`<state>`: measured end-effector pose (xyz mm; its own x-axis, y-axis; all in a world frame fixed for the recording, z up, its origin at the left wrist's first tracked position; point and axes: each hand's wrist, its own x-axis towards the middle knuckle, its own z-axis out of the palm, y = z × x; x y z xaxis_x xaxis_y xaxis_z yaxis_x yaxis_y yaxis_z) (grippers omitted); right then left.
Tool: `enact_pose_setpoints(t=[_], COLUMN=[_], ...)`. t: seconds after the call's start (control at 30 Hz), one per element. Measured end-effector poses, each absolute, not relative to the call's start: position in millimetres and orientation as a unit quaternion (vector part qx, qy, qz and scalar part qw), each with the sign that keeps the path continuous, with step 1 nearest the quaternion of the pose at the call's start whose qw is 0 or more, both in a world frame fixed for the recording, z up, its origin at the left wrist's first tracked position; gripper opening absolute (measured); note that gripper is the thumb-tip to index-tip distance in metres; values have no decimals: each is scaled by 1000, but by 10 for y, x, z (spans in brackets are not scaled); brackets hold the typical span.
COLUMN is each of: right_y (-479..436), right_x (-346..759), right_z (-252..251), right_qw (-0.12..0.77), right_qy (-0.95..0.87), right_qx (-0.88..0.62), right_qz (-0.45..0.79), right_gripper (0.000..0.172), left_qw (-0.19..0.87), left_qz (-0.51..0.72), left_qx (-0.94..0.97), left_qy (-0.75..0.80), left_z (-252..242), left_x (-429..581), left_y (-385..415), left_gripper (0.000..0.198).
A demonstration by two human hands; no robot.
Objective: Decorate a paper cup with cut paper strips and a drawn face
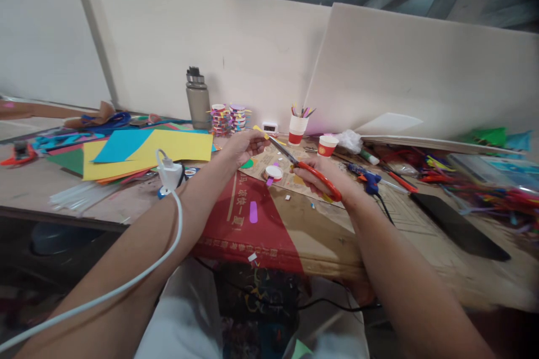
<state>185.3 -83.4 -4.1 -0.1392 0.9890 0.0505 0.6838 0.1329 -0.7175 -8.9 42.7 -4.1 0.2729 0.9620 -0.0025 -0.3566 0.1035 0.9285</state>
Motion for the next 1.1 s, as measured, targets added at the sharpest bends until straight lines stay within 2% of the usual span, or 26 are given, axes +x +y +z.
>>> enact_pose_setpoints(t=[0.3, 1.1], right_y=[-824, -785], right_x=[1839, 1915], right_z=[-42, -98], right_qw=[274, 269], right_qy=[-690, -714], right_qx=[-610, -601], right_qz=[277, 240], right_gripper=[18, 28], left_qw=[666, 669], left_qz=[501, 503], left_qx=[437, 431], left_qy=[337, 337], left_z=[-34, -16], left_x=[-93, -90], left_y=[425, 411], left_gripper=[7, 9])
